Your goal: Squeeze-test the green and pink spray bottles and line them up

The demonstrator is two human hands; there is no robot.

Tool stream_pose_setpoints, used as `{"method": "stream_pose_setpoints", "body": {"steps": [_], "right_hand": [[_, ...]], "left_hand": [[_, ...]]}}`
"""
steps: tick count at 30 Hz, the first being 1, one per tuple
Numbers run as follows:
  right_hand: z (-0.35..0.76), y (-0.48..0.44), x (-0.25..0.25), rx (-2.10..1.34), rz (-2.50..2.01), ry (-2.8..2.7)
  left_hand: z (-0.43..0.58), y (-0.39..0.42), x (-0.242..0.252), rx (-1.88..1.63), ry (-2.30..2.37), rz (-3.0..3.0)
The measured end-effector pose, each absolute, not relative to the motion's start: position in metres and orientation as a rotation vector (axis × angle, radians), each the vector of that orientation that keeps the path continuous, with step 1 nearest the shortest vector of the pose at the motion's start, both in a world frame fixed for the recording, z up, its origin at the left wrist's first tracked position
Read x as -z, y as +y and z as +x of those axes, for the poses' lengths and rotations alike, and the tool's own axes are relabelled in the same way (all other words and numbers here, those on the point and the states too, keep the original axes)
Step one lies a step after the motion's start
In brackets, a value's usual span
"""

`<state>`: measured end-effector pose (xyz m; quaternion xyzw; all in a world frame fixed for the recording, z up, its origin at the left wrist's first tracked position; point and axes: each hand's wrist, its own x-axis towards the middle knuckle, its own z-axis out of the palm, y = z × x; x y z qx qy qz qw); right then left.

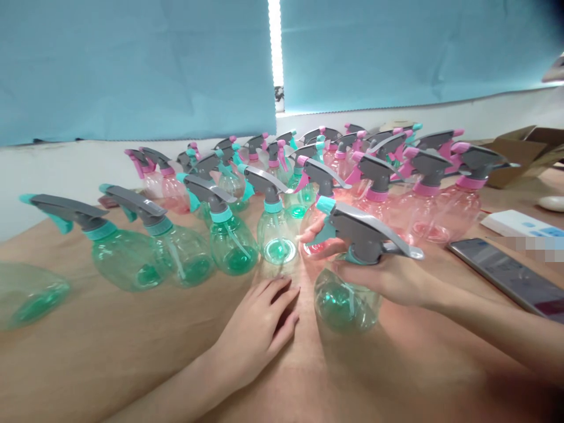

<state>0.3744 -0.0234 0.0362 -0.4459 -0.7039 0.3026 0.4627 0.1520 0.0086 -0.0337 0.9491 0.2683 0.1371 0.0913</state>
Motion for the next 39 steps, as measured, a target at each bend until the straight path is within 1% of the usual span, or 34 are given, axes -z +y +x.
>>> {"method": "stream_pose_setpoints", "body": {"steps": [6, 11, 14, 19, 26, 34, 39], "right_hand": [[0.3747, -0.0224, -0.0299, -0.619, -1.146, -1.729], [0.3731, -0.0232, -0.0289, -0.664, -1.169, -1.697], [0.3716, -0.0229, -0.0295, -0.631, -1.214, -1.693], [0.3689, -0.0206, -0.0306, -0.593, -1.147, -1.681], [0.3699, -0.0214, -0.0306, -0.679, -1.123, -1.669], [0.3687, -0.0235, -0.0340, -0.675, -1.190, -1.668], [0.3696, -0.0236, -0.0319, -0.668, -1.130, -1.659]], "left_hand": [[0.1523, 0.0089, 0.0353, -0.447, 0.788, 2.826], [0.1525, 0.0091, 0.0354, -0.461, 0.783, 2.841], [0.1533, 0.0091, 0.0344, -0.452, 0.787, 2.844], [0.1543, 0.0088, 0.0337, -0.454, 0.785, 2.841], [0.1533, 0.0087, 0.0347, -0.469, 0.787, 2.838], [0.1536, 0.0078, 0.0328, -0.459, 0.793, 2.841], [0.1533, 0.0076, 0.0331, -0.449, 0.796, 2.839]]}}
